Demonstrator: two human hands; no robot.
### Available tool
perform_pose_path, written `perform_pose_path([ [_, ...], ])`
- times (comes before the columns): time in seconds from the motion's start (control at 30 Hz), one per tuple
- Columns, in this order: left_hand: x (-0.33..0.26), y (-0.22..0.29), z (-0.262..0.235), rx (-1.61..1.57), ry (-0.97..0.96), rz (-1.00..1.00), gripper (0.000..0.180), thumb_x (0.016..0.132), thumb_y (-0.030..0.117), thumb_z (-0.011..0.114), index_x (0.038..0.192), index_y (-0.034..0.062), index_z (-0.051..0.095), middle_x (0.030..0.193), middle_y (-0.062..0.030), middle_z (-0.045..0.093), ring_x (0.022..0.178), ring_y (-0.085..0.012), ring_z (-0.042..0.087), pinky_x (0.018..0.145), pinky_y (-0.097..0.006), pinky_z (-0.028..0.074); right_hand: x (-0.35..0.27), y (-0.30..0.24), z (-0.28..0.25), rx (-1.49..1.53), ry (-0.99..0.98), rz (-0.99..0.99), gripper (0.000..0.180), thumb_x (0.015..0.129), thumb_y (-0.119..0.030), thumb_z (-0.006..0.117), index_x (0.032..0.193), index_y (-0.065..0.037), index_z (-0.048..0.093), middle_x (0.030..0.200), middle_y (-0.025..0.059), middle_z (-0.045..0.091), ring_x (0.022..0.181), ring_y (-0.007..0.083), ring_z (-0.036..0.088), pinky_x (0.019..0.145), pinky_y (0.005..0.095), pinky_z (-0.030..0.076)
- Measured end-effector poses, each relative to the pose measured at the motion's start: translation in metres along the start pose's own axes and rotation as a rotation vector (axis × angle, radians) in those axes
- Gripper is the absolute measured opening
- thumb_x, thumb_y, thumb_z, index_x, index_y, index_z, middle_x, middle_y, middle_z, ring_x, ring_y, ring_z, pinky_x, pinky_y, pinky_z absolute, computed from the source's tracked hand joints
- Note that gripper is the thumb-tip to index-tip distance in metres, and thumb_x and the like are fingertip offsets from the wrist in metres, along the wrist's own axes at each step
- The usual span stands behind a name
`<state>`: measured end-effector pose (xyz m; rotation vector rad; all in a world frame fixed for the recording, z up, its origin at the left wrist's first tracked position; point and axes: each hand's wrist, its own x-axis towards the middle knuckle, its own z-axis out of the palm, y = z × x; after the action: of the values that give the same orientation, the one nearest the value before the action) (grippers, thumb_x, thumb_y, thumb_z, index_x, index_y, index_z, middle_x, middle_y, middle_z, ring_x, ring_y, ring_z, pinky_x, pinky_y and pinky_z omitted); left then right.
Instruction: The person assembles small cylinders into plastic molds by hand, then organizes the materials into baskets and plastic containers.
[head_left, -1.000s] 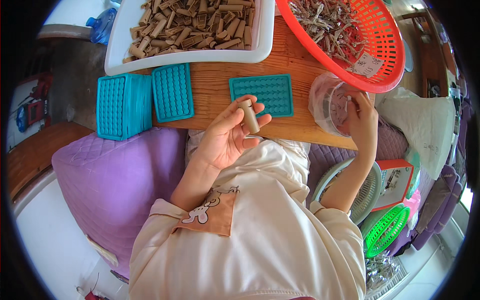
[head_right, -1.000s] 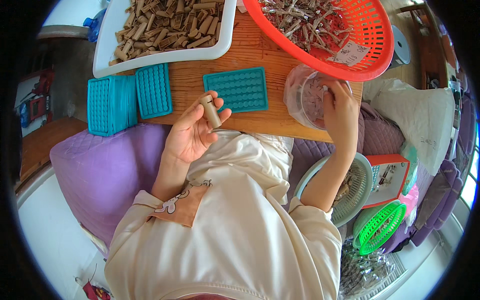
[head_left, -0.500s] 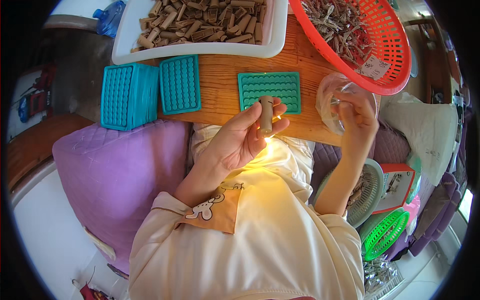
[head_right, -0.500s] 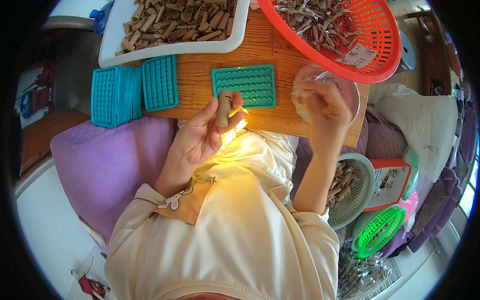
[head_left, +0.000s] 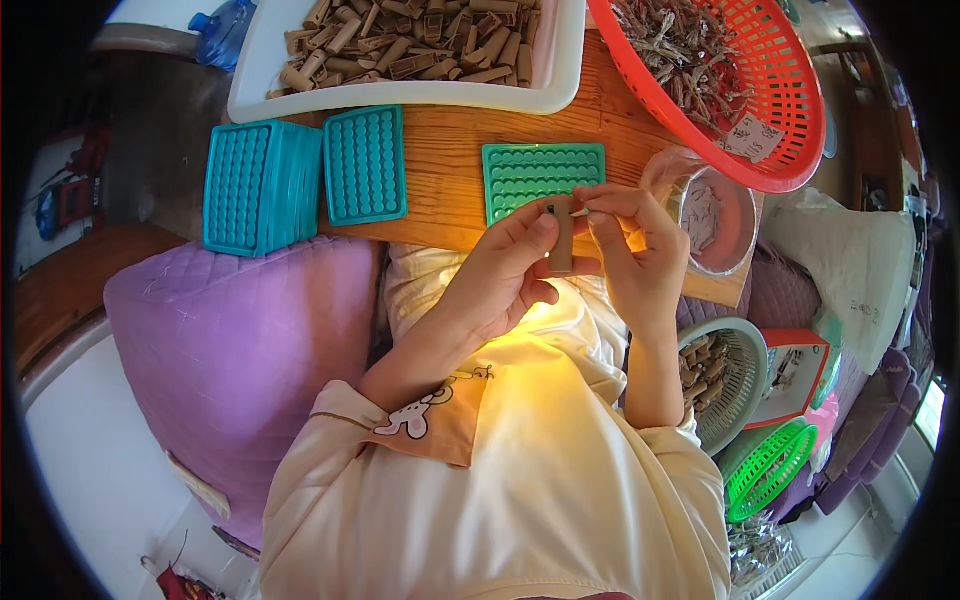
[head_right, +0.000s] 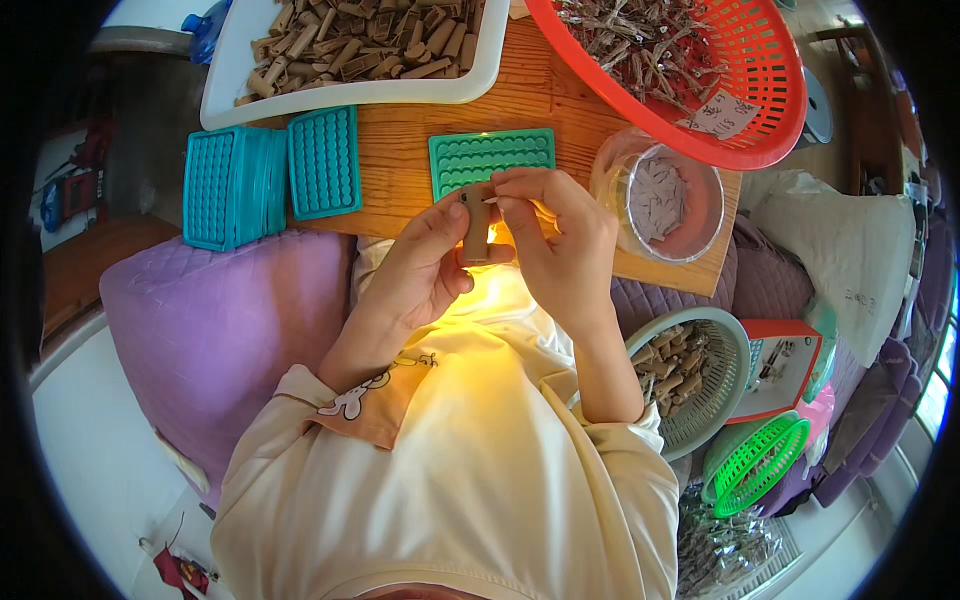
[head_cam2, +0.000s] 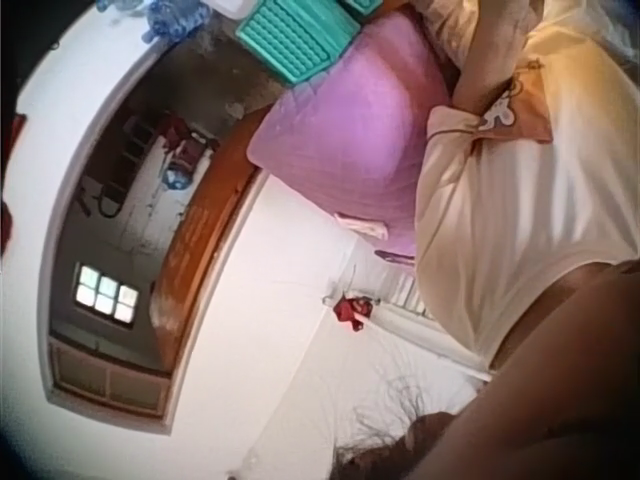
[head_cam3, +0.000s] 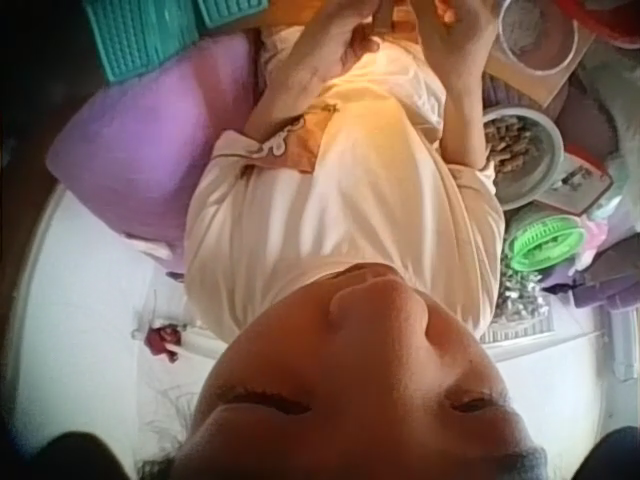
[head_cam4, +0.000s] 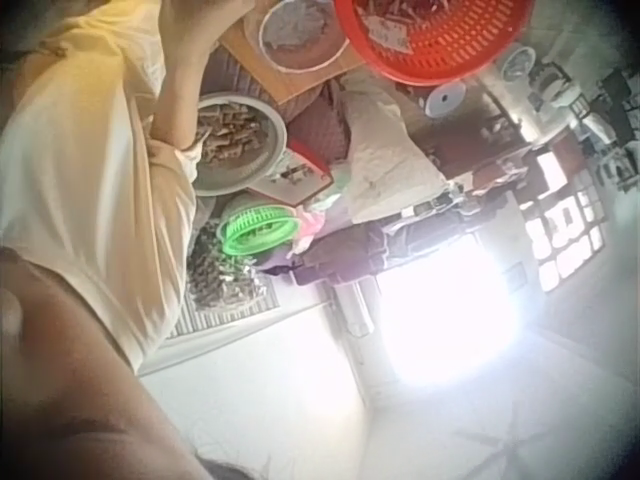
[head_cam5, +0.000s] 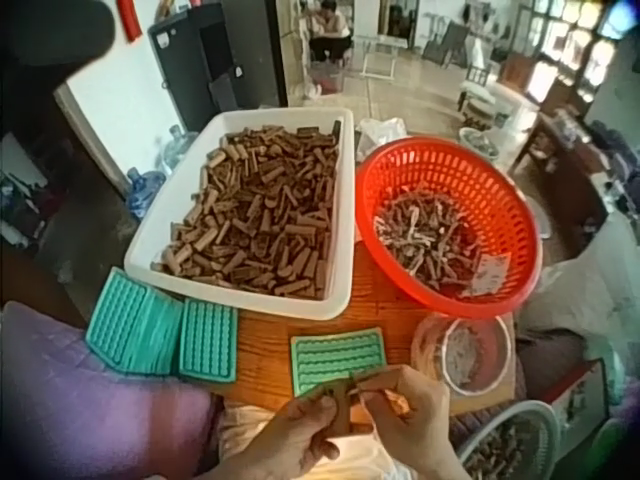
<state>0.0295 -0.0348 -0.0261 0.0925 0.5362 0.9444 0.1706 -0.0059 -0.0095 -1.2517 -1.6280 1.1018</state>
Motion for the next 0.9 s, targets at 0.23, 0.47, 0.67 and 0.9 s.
perform_pose_path([
  [0.23, 0.000, 0.000, 0.000, 0.133, -0.083, 0.024, 0.040, 0.088, 0.027, 0.039, 0.121, 0.0054, 0.033, 0.098, -0.0067, 0.053, 0.083, -0.0185, 0.059, 0.042, -0.018, 0.044, -0.008, 0.003, 0.009, 0.058, 0.217, -0.118, 0.006, 0.072, 0.006, 0.054, 0.077, 0.002, 0.054, 0.083, 0.0128, 0.060, 0.076, 0.0202, 0.060, 0.065, 0.0267, 0.048],
  [0.47, -0.002, 0.002, 0.004, 0.284, -0.092, 0.025, 0.039, 0.088, 0.026, 0.039, 0.119, 0.0044, 0.033, 0.103, -0.0060, 0.050, 0.084, -0.0193, 0.059, 0.046, -0.020, 0.045, -0.016, 0.007, 0.010, 0.064, 0.285, -0.203, 0.007, 0.072, 0.006, 0.055, 0.077, 0.002, 0.054, 0.084, 0.0137, 0.060, 0.074, 0.0212, 0.061, 0.063, 0.0262, 0.049],
  [0.67, -0.004, 0.001, 0.009, 0.365, -0.082, 0.030, 0.039, 0.088, 0.026, 0.038, 0.119, 0.0035, 0.033, 0.103, -0.0060, 0.050, 0.083, -0.0179, 0.059, 0.048, -0.019, 0.045, -0.019, 0.007, 0.008, -0.015, 0.287, -0.261, 0.006, 0.072, 0.005, 0.055, 0.077, 0.002, 0.054, 0.084, 0.0142, 0.060, 0.074, 0.0220, 0.060, 0.064, 0.0271, 0.049],
  [0.9, -0.006, -0.002, 0.014, 0.598, -0.021, 0.084, 0.038, 0.088, 0.022, 0.040, 0.119, 0.0015, 0.033, 0.098, -0.0063, 0.050, 0.080, -0.0143, 0.058, 0.049, -0.021, 0.044, -0.015, 0.015, 0.004, -0.056, 0.138, -0.235, 0.005, 0.073, 0.006, 0.054, 0.076, 0.002, 0.053, 0.083, 0.0147, 0.060, 0.079, 0.0245, 0.060, 0.067, 0.0288, 0.049],
])
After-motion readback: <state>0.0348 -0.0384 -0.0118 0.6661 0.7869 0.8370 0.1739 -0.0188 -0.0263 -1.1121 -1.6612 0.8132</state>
